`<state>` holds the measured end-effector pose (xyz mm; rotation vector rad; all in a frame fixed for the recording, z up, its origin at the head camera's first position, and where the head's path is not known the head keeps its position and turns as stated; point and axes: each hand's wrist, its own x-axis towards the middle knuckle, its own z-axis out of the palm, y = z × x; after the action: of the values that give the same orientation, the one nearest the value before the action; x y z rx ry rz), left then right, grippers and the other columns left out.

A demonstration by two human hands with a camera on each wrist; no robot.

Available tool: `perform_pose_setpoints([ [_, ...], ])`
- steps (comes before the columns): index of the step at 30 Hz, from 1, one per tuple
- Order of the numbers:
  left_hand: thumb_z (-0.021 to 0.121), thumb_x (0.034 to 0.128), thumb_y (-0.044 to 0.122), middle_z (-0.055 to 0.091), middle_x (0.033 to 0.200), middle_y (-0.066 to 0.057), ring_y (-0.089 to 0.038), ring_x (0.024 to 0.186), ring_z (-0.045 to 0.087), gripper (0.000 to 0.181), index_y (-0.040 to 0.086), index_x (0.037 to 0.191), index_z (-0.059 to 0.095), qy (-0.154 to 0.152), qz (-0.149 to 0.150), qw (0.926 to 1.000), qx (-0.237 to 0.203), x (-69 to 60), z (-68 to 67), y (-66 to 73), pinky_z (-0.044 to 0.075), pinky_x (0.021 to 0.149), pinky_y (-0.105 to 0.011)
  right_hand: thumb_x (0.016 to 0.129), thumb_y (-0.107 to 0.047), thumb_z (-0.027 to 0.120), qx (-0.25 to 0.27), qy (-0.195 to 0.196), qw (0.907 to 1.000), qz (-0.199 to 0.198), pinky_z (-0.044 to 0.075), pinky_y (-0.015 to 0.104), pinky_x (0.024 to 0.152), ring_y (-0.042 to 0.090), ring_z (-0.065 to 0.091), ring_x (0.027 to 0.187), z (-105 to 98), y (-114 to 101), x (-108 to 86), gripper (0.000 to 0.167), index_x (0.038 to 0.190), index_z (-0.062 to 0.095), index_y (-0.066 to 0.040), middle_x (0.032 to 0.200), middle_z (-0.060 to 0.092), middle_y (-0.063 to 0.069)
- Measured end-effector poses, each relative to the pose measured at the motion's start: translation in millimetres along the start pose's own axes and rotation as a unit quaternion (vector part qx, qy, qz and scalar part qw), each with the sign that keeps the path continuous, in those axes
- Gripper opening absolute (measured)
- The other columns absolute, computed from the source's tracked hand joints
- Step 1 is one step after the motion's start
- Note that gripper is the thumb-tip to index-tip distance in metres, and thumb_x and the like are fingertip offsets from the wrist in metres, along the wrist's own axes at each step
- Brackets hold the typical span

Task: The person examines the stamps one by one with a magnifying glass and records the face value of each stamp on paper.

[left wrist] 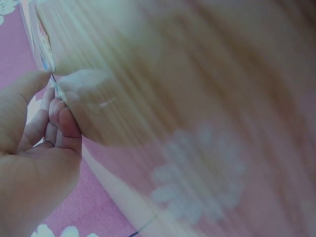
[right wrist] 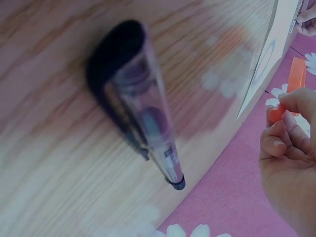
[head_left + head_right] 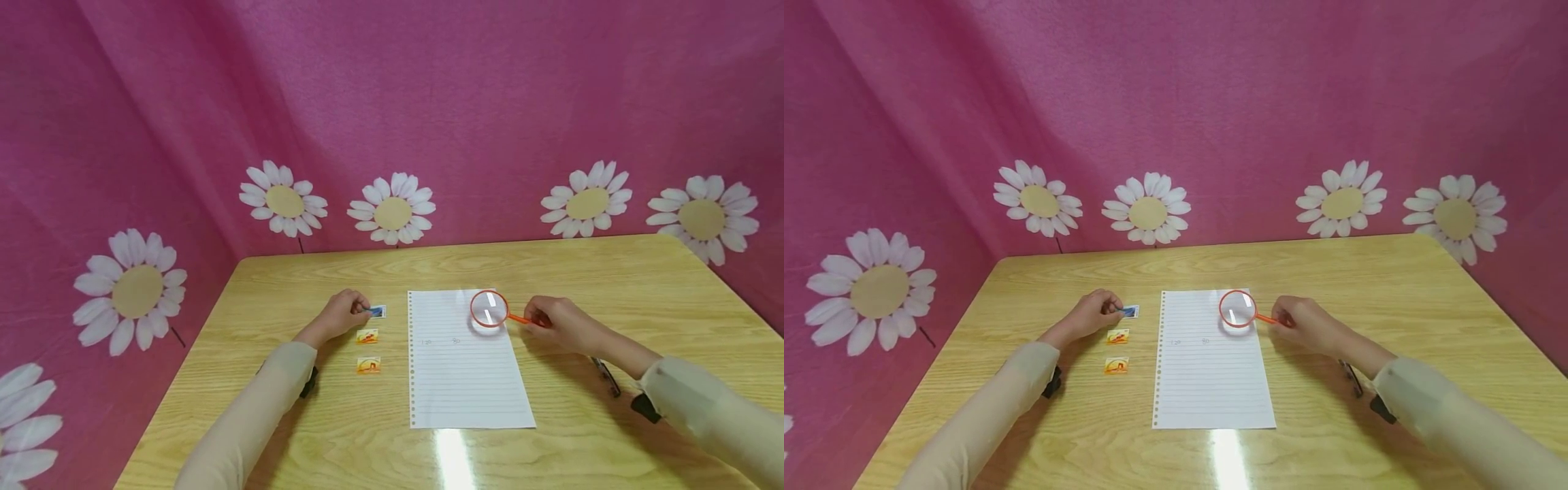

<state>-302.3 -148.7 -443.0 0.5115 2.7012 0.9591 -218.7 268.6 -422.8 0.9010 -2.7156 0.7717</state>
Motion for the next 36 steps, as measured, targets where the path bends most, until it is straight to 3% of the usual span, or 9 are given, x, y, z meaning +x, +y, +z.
perform_pose_setpoints([
  [17,0.065,0.0936,0.011,0.052,0.092,-0.009,-0.017,0.081,0.045,0.012,0.001,0.099,0.062,-0.002,0.004,1.0,0.007,0.4,-0.3,0.4,0.04,0.076,-0.028,0.081,0.003,0.072,-0.005,-0.002,0.9996,0.027,0.037,0.017,0.052,-0.006,0.038,0.062,-12.4,8.3,-21.6,0.017,0.083,0.06,-0.008,0.069,0.052,-0.01],
  [36,0.065,0.0935,0.011,0.052,0.091,-0.01,-0.017,0.079,0.045,0.012,0.0,0.1,0.062,0.0,0.014,0.9998,0.011,0.3,-0.5,0.1,0.039,0.075,-0.027,0.085,0.001,0.07,0.029,-0.035,0.9943,0.096,0.041,0.019,0.054,-0.007,0.042,0.063,-23.3,12.3,-40.4,0.012,0.086,0.06,-0.006,0.071,0.057,-0.006],
])
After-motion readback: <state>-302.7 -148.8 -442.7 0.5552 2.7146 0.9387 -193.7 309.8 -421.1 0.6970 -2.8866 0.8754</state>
